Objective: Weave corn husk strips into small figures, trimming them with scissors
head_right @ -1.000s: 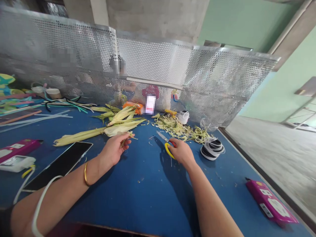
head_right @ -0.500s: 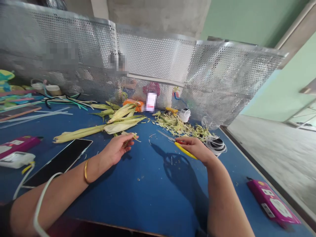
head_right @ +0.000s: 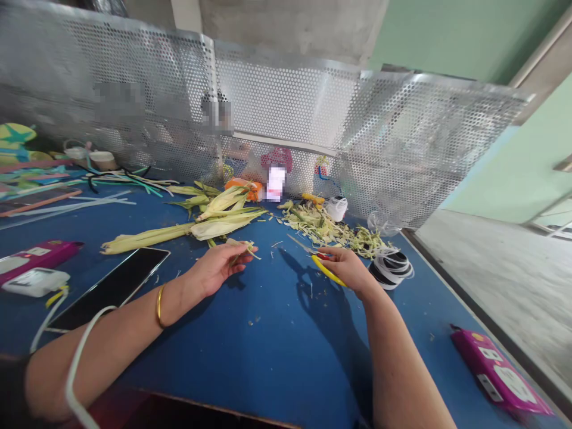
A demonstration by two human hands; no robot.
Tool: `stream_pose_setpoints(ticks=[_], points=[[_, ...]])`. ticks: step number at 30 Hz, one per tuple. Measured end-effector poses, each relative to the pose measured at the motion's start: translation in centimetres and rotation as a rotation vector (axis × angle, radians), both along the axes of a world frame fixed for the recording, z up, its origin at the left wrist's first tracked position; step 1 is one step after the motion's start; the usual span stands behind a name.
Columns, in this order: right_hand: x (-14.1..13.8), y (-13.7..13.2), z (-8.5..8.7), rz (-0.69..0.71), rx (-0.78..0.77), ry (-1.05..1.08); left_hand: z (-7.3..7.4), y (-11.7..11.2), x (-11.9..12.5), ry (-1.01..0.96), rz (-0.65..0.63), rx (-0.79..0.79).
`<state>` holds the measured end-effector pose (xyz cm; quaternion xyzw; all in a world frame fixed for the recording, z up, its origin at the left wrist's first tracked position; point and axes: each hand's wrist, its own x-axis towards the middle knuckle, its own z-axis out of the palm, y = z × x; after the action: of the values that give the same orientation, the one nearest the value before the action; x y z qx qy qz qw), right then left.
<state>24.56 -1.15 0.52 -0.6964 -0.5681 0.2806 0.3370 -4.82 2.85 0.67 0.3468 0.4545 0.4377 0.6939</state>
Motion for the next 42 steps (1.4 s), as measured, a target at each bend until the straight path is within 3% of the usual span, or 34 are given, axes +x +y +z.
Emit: stream_pose_setpoints(ticks=[4, 7, 12, 16, 27, 38, 42], points=[[-3.6, -0.8, 0.5, -0.044, 0.037, 0.455, 0.1, -0.3, 0.1, -0.09, -0.068, 0.025], [-6.5, -1.4, 0.7, -0.015, 0.044, 0.672, 0.0, -0.7, 0.4, -0.143, -0.1, 0.026], [-10.1, -2.6, 0.7, 0.008, 0.056, 0.723, -0.5, -1.5, 0.9, -0.136, -0.152, 0.048], [-11.3, -2.9, 0.5, 0.029, -0.041, 0.741, -0.9, -2.1, 1.3, -0.127, -0.205, 0.1], [-11.5, -2.7, -0.1, 0.002, 0.054, 0.761, -0.7, -2.6, 1.6, -0.099, -0.234, 0.139], [-11.9, -3.0, 0.1, 0.041, 0.035, 0.736, -0.4, -2.8, 1.6, 0.059, -0.228, 0.334], [-11.9, -3.0, 0.1, 0.036, 0.031, 0.745, -0.5, -2.9, 1.7, 0.051, -0.223, 0.331]])
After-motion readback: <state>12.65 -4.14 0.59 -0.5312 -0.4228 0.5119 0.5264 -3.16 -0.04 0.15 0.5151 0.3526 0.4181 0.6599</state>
